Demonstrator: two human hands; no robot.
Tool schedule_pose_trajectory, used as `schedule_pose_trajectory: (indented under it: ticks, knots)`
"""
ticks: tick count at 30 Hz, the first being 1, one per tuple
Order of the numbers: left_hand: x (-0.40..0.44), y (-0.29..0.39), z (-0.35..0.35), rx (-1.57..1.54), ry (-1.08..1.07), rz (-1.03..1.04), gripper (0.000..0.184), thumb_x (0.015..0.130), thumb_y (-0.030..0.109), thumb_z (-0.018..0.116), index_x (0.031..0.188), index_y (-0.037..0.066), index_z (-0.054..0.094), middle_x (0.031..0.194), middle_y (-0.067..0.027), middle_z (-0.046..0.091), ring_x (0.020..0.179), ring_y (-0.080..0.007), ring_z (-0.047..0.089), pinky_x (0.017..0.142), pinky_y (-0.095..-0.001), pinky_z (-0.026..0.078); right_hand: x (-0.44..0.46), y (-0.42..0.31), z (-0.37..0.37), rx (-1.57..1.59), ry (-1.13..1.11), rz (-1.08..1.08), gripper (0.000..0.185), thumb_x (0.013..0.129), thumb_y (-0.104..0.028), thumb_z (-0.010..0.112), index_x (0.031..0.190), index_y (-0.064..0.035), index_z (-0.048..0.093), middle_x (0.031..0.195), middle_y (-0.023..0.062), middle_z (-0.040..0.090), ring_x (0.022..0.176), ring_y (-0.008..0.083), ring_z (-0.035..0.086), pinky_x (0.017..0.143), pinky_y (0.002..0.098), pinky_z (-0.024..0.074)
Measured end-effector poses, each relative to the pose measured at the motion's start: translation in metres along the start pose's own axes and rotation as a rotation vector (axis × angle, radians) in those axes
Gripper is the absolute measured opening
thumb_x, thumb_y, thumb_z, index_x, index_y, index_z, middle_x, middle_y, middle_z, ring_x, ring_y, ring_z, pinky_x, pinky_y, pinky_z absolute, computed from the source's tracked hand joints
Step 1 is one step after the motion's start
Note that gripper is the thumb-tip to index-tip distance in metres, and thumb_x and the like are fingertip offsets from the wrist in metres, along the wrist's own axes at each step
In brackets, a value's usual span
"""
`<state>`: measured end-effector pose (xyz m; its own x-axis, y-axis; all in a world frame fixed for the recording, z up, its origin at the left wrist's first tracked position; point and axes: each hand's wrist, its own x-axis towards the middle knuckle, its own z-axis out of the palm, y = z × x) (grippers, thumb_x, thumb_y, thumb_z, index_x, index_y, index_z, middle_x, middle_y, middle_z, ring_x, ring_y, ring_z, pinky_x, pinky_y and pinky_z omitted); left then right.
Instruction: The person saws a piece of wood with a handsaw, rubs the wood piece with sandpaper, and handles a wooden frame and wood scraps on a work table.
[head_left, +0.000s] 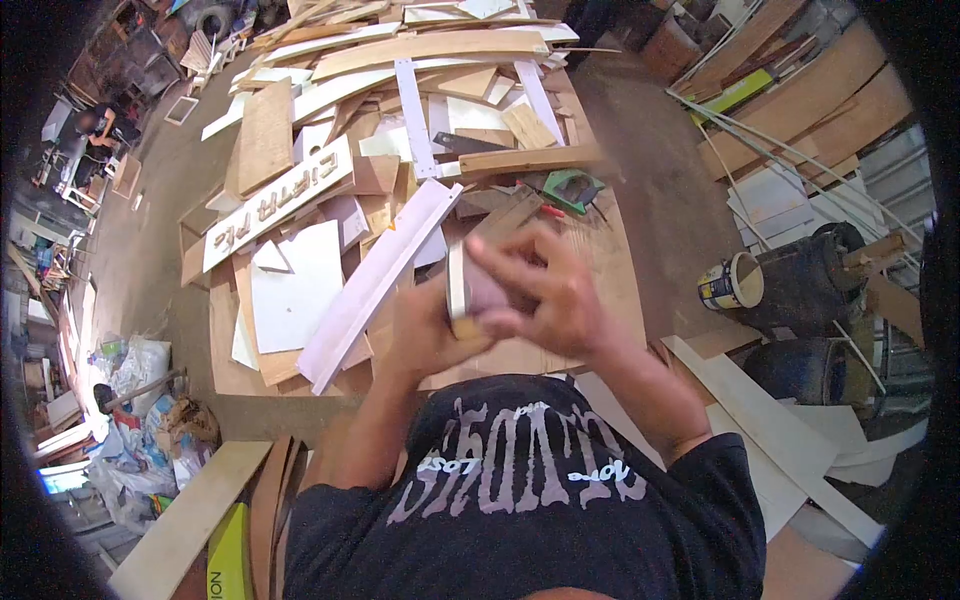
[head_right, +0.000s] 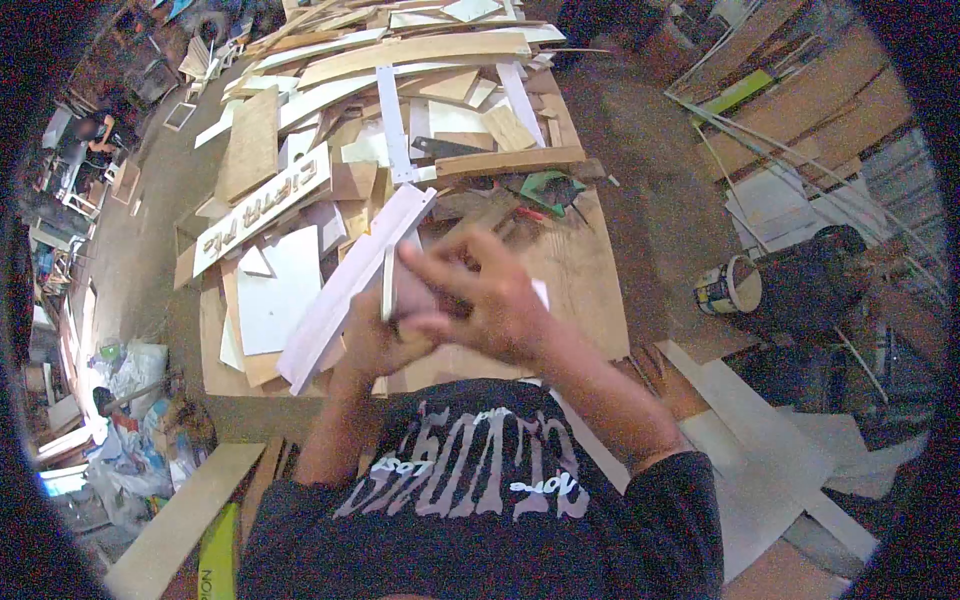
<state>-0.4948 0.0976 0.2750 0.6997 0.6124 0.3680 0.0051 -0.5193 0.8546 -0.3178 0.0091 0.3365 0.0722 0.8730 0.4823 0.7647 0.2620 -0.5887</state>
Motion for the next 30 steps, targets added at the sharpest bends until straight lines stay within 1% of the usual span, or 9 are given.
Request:
schedule_pose_trajectory:
  ticks: [8, 9, 12, 13, 17, 21, 23, 27, 30]
  knots:
    - [0.005, -0.006, -0.019, 0.105, -0.073, 0.078, 0.054, 0.069, 0.034, 0.09, 0.109, 0.006, 0.068, 0.096, -0.013, 0.073, 0.087, -0.0242, 0.072, 0.078, -0.0356, 0.055, 0.011, -0.002, 0.017, 0.045, 0.009, 0.037, 0.07, 0.071, -0.042, 0.084, 0.131, -0.0111, 0.066, 0.104, 0.0116, 0.061, 0.091, 0.026, 0.062, 0.082, 0.0363, 0.0524]
    - [0.006, -0.018, -0.021, -0.031, -0.086, -0.175, 0.055, 0.067, 0.036, 0.09, 0.109, 0.008, 0.069, 0.096, -0.0126, 0.073, 0.087, -0.0267, 0.073, 0.078, -0.0371, 0.055, 0.003, -0.009, 0.017, 0.059, -0.032, 0.002, 0.068, 0.074, -0.04, 0.082, 0.133, -0.0115, 0.064, 0.105, 0.0135, 0.061, 0.093, 0.0271, 0.062, 0.083, 0.0368, 0.0524]
    - [0.003, -0.018, -0.019, -0.067, -0.015, -0.184, 0.056, 0.066, 0.037, 0.091, 0.109, 0.009, 0.069, 0.096, -0.0126, 0.073, 0.086, -0.0274, 0.073, 0.075, -0.037, 0.055, 0.006, -0.007, 0.018, 0.059, -0.084, -0.023, 0.066, 0.077, -0.039, 0.08, 0.135, -0.0121, 0.063, 0.106, 0.0146, 0.06, 0.094, 0.0278, 0.062, 0.086, 0.0374, 0.0525]
    - [0.003, -0.02, -0.019, 0.105, -0.035, 0.155, 0.059, 0.065, 0.04, 0.091, 0.109, 0.007, 0.068, 0.094, -0.0133, 0.072, 0.085, -0.0259, 0.073, 0.072, -0.0355, 0.056, 0.015, -0.003, 0.018, 0.034, -0.053, 0.012, 0.069, 0.073, -0.039, 0.083, 0.133, -0.0107, 0.064, 0.106, 0.0135, 0.06, 0.094, 0.0264, 0.063, 0.085, 0.0366, 0.0527]
    - [0.006, -0.031, -0.027, -0.053, -0.061, -0.116, 0.062, 0.063, 0.042, 0.093, 0.107, 0.007, 0.067, 0.084, -0.0124, 0.071, 0.078, -0.0235, 0.073, 0.069, -0.0347, 0.055, 0.008, -0.008, 0.028, 0.025, -0.028, 0.017, 0.072, 0.072, -0.044, 0.083, 0.132, -0.0083, 0.065, 0.107, 0.0126, 0.061, 0.093, 0.0252, 0.062, 0.082, 0.0361, 0.0521]
    - [0.01, -0.022, -0.032, 0.061, -0.003, -0.056, 0.062, 0.064, 0.042, 0.092, 0.106, 0.005, 0.065, 0.08, -0.0123, 0.07, 0.075, -0.0228, 0.072, 0.066, -0.0329, 0.055, 0.019, 0.0, 0.026, 0.025, 0.003, -0.019, 0.072, 0.074, -0.05, 0.079, 0.132, -0.0088, 0.065, 0.104, 0.0135, 0.061, 0.091, 0.0253, 0.062, 0.078, 0.0367, 0.0517]
    - [0.014, -0.015, -0.029, 0.292, -0.072, 0.239, 0.058, 0.065, 0.038, 0.092, 0.104, 0.006, 0.065, 0.08, -0.0112, 0.069, 0.072, -0.0226, 0.071, 0.063, -0.0317, 0.053, 0.029, 0.006, 0.024, 0.03, 0.03, 0.029, 0.073, 0.072, -0.049, 0.081, 0.131, -0.0093, 0.065, 0.104, 0.014, 0.061, 0.09, 0.0257, 0.062, 0.078, 0.0375, 0.0524]
    - [0.026, -0.026, -0.042, 0.029, -0.009, -0.033, 0.059, 0.064, 0.041, 0.089, 0.107, 0.007, 0.066, 0.085, -0.0119, 0.069, 0.071, -0.0284, 0.069, 0.064, -0.0371, 0.053, 0.014, -0.013, 0.019, 0.056, -0.04, -0.062, 0.069, 0.075, -0.042, 0.081, 0.133, -0.0102, 0.064, 0.104, 0.0152, 0.061, 0.093, 0.0279, 0.062, 0.085, 0.0363, 0.0524]
    - [0.018, -0.021, -0.03, 0.27, -0.096, 0.13, 0.06, 0.064, 0.045, 0.088, 0.106, 0.008, 0.066, 0.082, -0.011, 0.069, 0.069, -0.0298, 0.068, 0.065, -0.039, 0.053, 0.026, 0.011, 0.022, 0.068, 0.019, 0.014, 0.069, 0.075, -0.042, 0.081, 0.133, -0.01, 0.063, 0.105, 0.0153, 0.061, 0.093, 0.0278, 0.063, 0.086, 0.0372, 0.0525]
